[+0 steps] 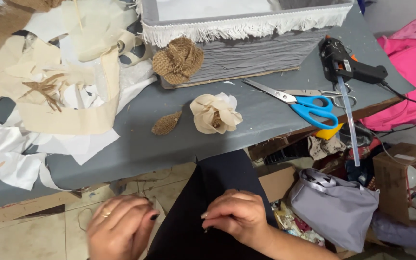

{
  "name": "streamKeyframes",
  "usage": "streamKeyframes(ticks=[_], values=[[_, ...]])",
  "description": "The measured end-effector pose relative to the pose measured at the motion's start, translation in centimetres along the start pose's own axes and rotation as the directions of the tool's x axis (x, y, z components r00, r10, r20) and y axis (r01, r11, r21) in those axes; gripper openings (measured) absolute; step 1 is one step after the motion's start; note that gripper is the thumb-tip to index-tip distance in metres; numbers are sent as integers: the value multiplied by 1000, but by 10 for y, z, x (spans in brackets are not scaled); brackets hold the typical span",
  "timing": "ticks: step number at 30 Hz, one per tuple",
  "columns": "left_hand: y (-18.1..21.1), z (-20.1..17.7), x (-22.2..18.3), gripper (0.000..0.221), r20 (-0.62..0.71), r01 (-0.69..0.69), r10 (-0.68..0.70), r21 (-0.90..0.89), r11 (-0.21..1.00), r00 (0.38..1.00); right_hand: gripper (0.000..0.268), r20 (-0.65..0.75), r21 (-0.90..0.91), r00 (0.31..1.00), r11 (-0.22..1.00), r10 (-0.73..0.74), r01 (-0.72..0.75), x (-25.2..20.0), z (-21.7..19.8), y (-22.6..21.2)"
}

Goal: Decorating a fabric-covered box with fabric flowers and lace trim using a hot glue gun

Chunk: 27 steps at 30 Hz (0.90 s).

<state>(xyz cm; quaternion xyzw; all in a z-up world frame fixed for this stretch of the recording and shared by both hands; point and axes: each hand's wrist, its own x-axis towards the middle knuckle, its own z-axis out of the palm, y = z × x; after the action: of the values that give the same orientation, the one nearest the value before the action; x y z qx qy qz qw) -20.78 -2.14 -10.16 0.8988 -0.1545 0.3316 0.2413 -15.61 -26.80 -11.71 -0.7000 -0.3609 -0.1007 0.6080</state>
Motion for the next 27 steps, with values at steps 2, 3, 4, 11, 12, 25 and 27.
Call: streamKeyframes(ticks=[2,3,4,11,12,25,27], values=[[-3,-3,-15,18,63,45,-44,-9,999,997,9,61,14,998,1000,16,-17,1,1,0],[-6,-3,-22,45,118,87,-85,-16,996,989,9,123,24,992,999,24,-27,2,1,0],[6,-3,-14,45,120,84,-81,-21,996,989,9,119,19,992,999,27,-29,0,3,3],[42,7,5,15,127,268,-239,-558,785,963,57,268,372,961,913,67,-168,-12,10,-1],[41,6,5,25,188,354,-303,-586,728,934,63,256,460,959,856,126,-235,-14,12,-4],[-1,8,-25,24,88,-49,56,-87,995,995,70,499,246,866,961,-16,-124,-3,-1,-3],[-2,8,-20,19,113,-115,120,-48,992,986,67,487,239,873,967,-41,-88,-5,-1,-1]])
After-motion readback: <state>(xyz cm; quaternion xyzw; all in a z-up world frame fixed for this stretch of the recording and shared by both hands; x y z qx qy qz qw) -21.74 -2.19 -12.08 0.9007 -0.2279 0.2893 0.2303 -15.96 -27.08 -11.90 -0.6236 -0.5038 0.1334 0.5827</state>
